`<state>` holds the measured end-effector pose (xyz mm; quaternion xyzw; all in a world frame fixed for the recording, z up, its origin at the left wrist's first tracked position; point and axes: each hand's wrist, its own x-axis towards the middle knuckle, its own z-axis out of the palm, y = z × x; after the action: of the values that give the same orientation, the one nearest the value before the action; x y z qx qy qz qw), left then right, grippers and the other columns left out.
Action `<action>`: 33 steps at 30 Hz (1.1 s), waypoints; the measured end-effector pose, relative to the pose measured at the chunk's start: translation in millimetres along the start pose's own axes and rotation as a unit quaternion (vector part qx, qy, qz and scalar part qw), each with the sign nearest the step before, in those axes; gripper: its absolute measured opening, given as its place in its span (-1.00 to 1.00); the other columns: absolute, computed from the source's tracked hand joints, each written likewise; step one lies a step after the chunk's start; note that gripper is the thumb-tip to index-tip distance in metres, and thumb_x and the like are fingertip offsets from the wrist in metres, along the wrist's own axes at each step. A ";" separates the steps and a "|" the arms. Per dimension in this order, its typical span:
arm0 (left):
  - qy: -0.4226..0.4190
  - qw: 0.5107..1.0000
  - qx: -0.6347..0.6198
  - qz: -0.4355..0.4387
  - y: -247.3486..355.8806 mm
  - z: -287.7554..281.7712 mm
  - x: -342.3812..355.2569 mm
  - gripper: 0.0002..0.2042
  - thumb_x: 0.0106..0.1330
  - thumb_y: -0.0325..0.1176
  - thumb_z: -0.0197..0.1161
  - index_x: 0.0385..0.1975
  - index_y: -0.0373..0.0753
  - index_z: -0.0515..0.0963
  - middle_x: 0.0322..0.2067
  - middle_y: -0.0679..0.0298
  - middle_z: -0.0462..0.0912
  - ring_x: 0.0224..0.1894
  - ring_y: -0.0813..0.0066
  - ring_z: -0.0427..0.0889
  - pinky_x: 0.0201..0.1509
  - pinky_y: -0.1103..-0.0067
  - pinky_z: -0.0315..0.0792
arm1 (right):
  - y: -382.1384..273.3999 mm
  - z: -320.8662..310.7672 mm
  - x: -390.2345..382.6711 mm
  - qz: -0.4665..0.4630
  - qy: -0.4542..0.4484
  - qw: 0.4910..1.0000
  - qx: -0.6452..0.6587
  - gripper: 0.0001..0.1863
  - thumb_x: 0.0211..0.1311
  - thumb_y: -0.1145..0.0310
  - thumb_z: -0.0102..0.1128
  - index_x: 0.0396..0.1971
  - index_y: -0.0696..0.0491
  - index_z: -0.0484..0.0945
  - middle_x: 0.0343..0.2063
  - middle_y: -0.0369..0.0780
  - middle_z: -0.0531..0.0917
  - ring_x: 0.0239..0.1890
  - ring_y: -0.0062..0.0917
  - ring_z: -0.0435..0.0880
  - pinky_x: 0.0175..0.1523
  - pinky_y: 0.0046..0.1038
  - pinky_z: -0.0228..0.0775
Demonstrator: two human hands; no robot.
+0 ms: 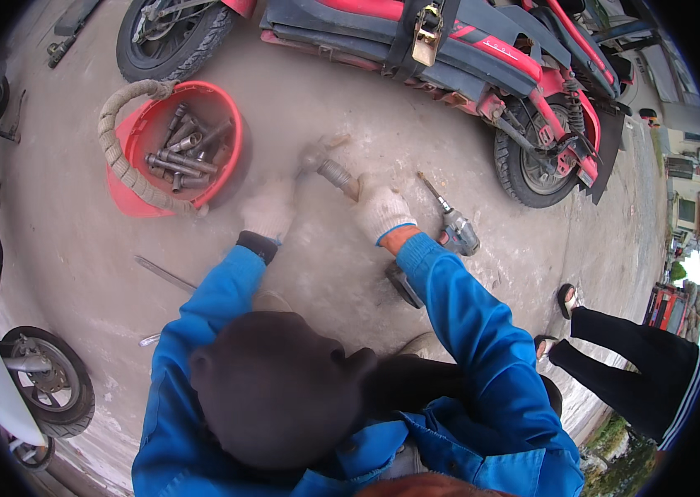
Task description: The person works on a red electric scooter in an outdoor workshop. They use a cordless impact wrench to remove a bolt from the scooter's frame, then use a hammer to strike a metal part on the ground. The person handles various tools and parts throughout the process.
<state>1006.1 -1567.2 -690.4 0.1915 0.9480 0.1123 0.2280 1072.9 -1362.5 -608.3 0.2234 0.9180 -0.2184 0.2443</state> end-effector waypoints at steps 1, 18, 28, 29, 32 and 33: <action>0.005 1.000 0.012 -0.015 -1.0 4.5 8.4 -0.79 0.51 -0.28 0.32 0.01 -0.21 0.65 0.13 0.05 0.65 0.12 -0.17 0.77 0.06 -0.04 0.71 | -6.4 1.8 1.6 -0.006 0.028 0.999 0.019 -0.62 0.52 0.14 0.29 0.16 0.05 0.61 -0.10 0.20 0.79 0.01 0.20 0.80 0.09 0.12 0.65; 0.103 0.974 -0.174 0.098 -58.8 22.5 -1.9 -0.72 0.62 -0.09 0.20 -0.10 -0.20 0.62 -0.18 0.04 0.69 -0.16 -0.13 0.72 -0.10 0.03 0.58 | 48.7 23.3 -17.1 0.170 -0.017 0.910 0.378 -0.68 0.54 0.12 0.34 -0.03 0.09 0.65 -0.57 -0.33 0.57 -0.70 -0.57 0.52 -0.60 -0.39 0.37; -0.106 0.818 -0.553 -0.116 -17.6 -24.4 -44.4 -0.63 0.66 0.04 0.11 -0.22 -0.11 0.66 -0.44 0.49 0.62 -0.54 0.72 0.51 -0.55 0.63 0.29 | 50.6 7.2 -13.3 0.195 -0.060 0.898 0.390 -0.73 0.57 0.12 0.31 -0.06 0.03 0.62 -0.58 -0.35 0.57 -0.70 -0.58 0.50 -0.59 -0.39 0.36; -0.106 0.818 -0.554 -0.115 -16.5 -25.6 -45.9 -0.63 0.66 0.04 0.11 -0.22 -0.11 0.66 -0.44 0.49 0.62 -0.55 0.71 0.51 -0.55 0.62 0.29 | 48.6 4.2 -14.8 0.196 -0.061 0.897 0.392 -0.73 0.57 0.12 0.31 -0.05 0.03 0.62 -0.58 -0.35 0.57 -0.69 -0.58 0.50 -0.59 -0.39 0.36; -0.106 0.820 -0.551 -0.114 -16.0 -24.7 -47.2 -0.65 0.64 0.02 0.12 -0.23 -0.11 0.66 -0.45 0.47 0.60 -0.54 0.70 0.51 -0.54 0.61 0.30 | 49.0 3.7 -14.9 0.195 -0.063 0.897 0.391 -0.71 0.58 0.11 0.30 -0.03 0.03 0.61 -0.58 -0.35 0.57 -0.69 -0.59 0.51 -0.59 -0.38 0.37; -0.099 0.822 -0.551 -0.109 -14.1 -25.4 -48.4 -0.65 0.64 0.01 0.13 -0.24 -0.11 0.65 -0.45 0.46 0.59 -0.54 0.69 0.51 -0.53 0.61 0.30 | 50.0 4.1 -14.9 0.195 -0.063 0.898 0.389 -0.70 0.58 0.11 0.30 -0.01 0.04 0.62 -0.58 -0.35 0.57 -0.68 -0.59 0.52 -0.59 -0.38 0.37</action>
<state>1029.4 -1603.2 -653.7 -0.0607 0.7155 0.5705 0.3985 1111.8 -1329.0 -618.0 0.4607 0.6808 -0.5197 0.2327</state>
